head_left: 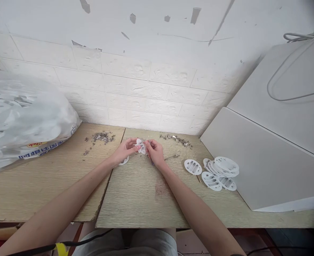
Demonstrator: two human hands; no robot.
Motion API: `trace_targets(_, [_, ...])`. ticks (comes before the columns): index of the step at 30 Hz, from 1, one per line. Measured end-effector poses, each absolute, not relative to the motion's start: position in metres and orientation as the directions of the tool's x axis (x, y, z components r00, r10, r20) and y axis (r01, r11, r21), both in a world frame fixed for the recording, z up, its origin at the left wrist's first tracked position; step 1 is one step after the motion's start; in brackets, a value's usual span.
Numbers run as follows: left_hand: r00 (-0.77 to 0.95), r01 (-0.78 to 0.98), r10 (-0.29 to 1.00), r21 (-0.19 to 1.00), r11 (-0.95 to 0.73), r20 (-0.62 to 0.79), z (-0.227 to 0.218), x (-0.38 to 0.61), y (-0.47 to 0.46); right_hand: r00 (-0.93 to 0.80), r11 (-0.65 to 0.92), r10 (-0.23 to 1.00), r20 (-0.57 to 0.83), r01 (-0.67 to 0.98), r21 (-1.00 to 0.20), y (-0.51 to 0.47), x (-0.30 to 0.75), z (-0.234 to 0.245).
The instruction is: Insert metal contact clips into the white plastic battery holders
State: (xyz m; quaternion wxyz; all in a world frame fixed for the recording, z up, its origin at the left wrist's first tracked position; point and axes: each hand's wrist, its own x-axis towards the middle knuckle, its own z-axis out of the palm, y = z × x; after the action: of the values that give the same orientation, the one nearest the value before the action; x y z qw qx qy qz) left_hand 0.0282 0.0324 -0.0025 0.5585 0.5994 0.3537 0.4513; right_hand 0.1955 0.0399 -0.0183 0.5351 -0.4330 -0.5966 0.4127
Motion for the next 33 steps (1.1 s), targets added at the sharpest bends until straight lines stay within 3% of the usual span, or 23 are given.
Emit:
trace_targets(4, [0.276, -0.140, 0.951, 0.985, -0.101, 0.137, -0.005, 0.029, 0.036, -0.018, 0.447, 0.892, 0.451, 0.179, -0.876, 0.033, 0.196, -0.016])
trace_targets(9, [0.189, -0.313, 0.979, 0.950, -0.006, 0.069, -0.008, 0.030, 0.042, -0.072, 0.520, 0.843, 0.534, 0.365, -0.772, 0.026, 0.198, -0.012])
trace_targets(18, [0.215, -0.347, 0.977, 0.936, 0.064, 0.013, -0.001, 0.030, 0.041, -0.182, 0.498, 0.844, 0.504, 0.613, -0.614, 0.027, 0.197, -0.014])
trace_targets(24, [0.246, -0.288, 0.968, 0.957, 0.028, 0.046, -0.009, 0.026, 0.046, -0.320, 0.592, 0.787, 0.528, 0.633, -0.499, 0.033, 0.203, -0.017])
trace_targets(33, [0.244, -0.240, 0.968, 0.971, 0.009, 0.051, -0.010, 0.025, 0.045, -0.256, 0.530, 0.809, 0.530, 0.707, -0.468, 0.034, 0.202, -0.019])
